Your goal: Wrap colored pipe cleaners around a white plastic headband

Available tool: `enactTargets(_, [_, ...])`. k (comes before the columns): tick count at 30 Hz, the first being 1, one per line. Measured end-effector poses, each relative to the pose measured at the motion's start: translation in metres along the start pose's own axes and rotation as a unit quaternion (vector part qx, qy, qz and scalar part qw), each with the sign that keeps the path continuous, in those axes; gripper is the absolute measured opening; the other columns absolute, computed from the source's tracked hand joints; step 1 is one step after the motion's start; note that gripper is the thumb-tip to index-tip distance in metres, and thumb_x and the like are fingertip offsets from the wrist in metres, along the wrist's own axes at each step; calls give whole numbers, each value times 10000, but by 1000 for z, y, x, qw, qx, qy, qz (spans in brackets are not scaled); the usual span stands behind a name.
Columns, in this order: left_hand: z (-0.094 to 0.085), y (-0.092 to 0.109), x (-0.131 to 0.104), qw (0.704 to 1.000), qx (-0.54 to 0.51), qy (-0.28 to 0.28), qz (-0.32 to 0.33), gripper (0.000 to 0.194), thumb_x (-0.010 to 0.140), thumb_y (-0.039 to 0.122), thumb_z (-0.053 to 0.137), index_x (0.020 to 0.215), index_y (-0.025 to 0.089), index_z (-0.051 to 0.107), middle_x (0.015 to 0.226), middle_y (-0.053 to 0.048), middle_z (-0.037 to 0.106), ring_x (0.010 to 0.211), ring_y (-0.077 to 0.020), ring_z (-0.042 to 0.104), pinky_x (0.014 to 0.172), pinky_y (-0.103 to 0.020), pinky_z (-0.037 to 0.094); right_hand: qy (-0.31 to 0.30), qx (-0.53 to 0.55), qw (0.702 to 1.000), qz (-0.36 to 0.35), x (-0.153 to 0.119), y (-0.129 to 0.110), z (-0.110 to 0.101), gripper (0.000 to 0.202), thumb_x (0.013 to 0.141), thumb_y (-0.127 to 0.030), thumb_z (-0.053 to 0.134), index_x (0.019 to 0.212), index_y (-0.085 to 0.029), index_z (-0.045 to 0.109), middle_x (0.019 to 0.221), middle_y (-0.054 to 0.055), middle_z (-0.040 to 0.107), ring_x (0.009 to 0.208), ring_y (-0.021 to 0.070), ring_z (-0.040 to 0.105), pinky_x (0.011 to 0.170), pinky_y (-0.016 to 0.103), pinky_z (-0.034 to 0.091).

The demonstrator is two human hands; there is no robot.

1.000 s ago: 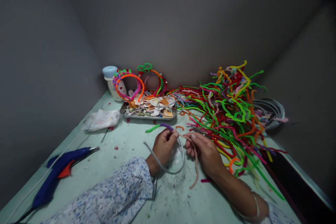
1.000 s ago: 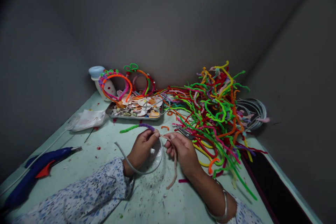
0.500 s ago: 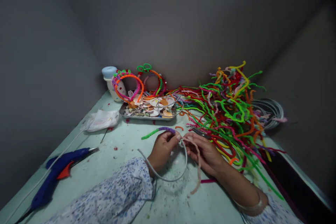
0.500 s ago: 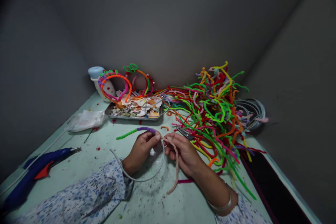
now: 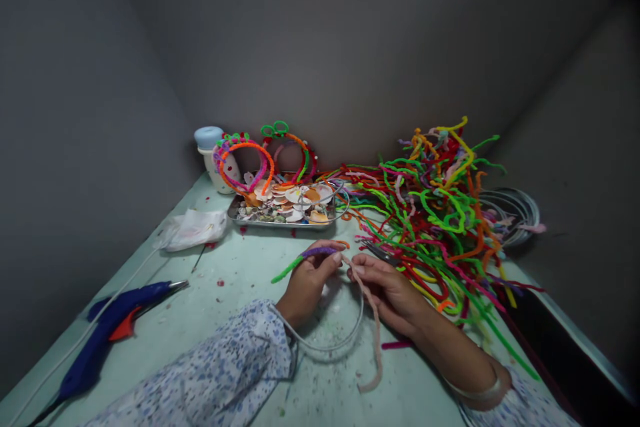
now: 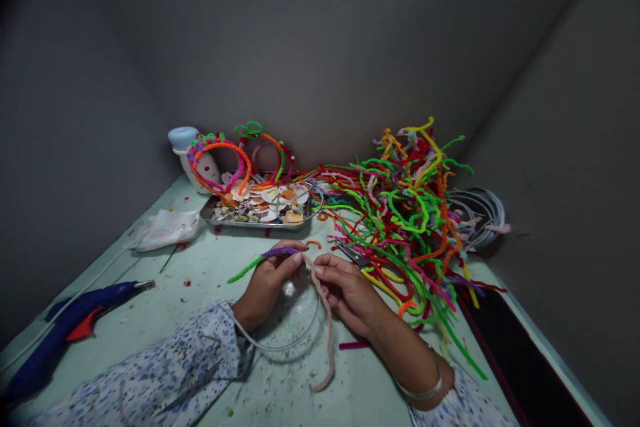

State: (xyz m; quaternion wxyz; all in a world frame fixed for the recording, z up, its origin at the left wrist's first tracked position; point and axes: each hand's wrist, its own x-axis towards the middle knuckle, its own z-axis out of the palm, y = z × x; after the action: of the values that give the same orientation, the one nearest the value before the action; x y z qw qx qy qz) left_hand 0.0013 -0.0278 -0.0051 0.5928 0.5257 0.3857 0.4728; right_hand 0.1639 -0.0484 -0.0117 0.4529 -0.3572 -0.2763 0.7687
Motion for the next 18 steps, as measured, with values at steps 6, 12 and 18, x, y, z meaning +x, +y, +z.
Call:
enactTargets(6, [0,1,0,1000,9,2,3,162,822,334,575,839,175,600,714,-2,543,680,-124,485,655,-246,385,12,1,1000,3,0,-2,2,173,683,-275,748,795,-187,651,681,-8,590,469,58,441,384,159,300])
enactTargets(12, [1,-1,-1,1000,-14,-19,0,152,827,315,576,818,165,599,717,-3,547,675,-115,477,658,-244,381,-4,8,1000,1,0,-2,3,158,686,-254,759,787,-166,677,630,-16,587,416,32,400,340,143,261])
enactTargets(18, [1,-1,0,999,-38,-38,-4,165,812,324,600,803,159,597,713,-10,570,661,-116,492,654,-248,381,-40,25,999,25,-2,-4,3,126,698,-226,757,739,-137,678,606,-20,586,414,21,429,370,126,325])
